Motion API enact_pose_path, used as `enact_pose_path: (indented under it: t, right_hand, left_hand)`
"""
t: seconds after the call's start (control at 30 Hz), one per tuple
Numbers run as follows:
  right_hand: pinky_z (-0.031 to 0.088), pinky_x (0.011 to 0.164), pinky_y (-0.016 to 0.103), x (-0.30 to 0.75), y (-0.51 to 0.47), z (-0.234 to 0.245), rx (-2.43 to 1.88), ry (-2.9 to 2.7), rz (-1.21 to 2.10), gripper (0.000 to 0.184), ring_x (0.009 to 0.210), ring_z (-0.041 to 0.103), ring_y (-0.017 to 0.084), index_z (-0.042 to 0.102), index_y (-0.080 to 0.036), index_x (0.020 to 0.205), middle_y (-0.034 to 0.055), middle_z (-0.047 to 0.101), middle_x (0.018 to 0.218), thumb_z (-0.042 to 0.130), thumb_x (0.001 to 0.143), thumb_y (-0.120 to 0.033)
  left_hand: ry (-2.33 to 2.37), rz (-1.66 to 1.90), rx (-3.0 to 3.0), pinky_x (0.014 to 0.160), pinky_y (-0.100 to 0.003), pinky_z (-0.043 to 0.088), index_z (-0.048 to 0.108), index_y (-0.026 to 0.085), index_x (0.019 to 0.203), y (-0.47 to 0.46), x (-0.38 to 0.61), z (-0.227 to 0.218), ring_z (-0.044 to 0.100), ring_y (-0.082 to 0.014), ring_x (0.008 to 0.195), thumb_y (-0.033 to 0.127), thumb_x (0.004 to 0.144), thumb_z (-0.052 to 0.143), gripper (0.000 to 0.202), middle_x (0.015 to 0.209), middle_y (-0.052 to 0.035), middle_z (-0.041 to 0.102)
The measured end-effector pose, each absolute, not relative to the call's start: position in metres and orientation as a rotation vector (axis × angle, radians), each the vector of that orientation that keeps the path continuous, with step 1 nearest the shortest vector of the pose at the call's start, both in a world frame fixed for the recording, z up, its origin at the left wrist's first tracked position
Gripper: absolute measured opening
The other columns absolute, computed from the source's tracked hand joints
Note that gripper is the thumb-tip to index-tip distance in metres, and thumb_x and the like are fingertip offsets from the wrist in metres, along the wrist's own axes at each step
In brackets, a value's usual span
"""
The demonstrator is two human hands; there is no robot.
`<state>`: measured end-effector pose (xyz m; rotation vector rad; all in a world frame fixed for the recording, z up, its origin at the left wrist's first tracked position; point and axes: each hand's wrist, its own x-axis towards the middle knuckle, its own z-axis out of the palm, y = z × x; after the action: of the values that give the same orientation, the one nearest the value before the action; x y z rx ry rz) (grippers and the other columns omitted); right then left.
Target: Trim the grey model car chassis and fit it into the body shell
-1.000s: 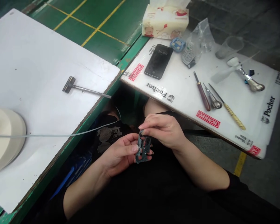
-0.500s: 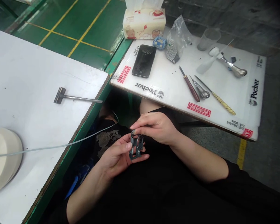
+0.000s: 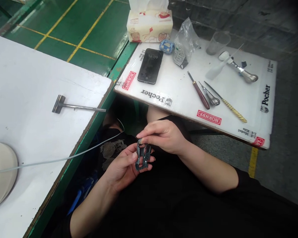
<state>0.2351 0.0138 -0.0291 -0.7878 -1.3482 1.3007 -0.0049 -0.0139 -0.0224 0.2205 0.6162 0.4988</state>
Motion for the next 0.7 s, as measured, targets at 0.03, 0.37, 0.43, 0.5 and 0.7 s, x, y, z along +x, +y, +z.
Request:
enact_pose_path:
  t: [0.03,0.37,0.43,0.5,0.7]
  right_hand:
    - [0.070,0.084,0.024,0.235,0.014,-0.030,-0.789,-1.342,1.313,0.017,0.089,0.089,0.017,0.100,-0.028,0.119,0.0031,0.095,0.102,0.100,0.103,-0.021]
    - [0.071,0.081,0.023,0.237,0.021,-0.032,-0.747,-1.389,1.420,0.017,0.087,0.088,0.017,0.100,-0.025,0.116,0.0066,0.093,0.104,0.100,0.105,-0.038]
    - [0.071,0.082,0.024,0.238,0.023,-0.031,-0.744,-1.400,1.425,0.019,0.088,0.089,0.017,0.100,-0.023,0.117,0.0075,0.093,0.106,0.099,0.107,-0.039]
    - [0.071,0.083,0.024,0.239,0.023,-0.032,-0.750,-1.412,1.420,0.022,0.089,0.089,0.017,0.099,-0.022,0.118,0.0084,0.093,0.106,0.098,0.108,-0.042]
    - [0.070,0.079,0.022,0.240,0.023,-0.040,-0.774,-1.539,1.353,0.035,0.088,0.089,0.017,0.098,-0.019,0.119,0.0098,0.093,0.106,0.093,0.111,-0.053]
  left_hand:
    - [0.616,0.493,0.220,0.092,-0.033,0.080,0.088,0.019,0.131,-0.013,-0.004,-0.023,0.095,-0.0243,0.108,0.037,0.090,0.113,0.051,0.127,-0.0092,0.094]
    - [0.740,0.475,0.308,0.097,-0.036,0.079,0.093,0.020,0.126,-0.009,-0.006,-0.021,0.094,-0.0255,0.100,0.033,0.074,0.121,0.060,0.114,-0.0082,0.093]
    - [0.753,0.466,0.319,0.096,-0.034,0.078,0.094,0.020,0.124,-0.007,-0.006,-0.020,0.094,-0.0252,0.099,0.037,0.072,0.122,0.062,0.115,-0.0091,0.093]
    - [0.762,0.455,0.325,0.093,-0.034,0.078,0.094,0.021,0.124,-0.006,-0.006,-0.020,0.093,-0.0257,0.099,0.040,0.070,0.123,0.064,0.117,-0.0104,0.093]
    - [0.779,0.423,0.334,0.093,-0.034,0.077,0.094,0.019,0.125,-0.007,-0.006,-0.021,0.093,-0.0283,0.100,0.043,0.069,0.124,0.068,0.113,-0.0141,0.094]
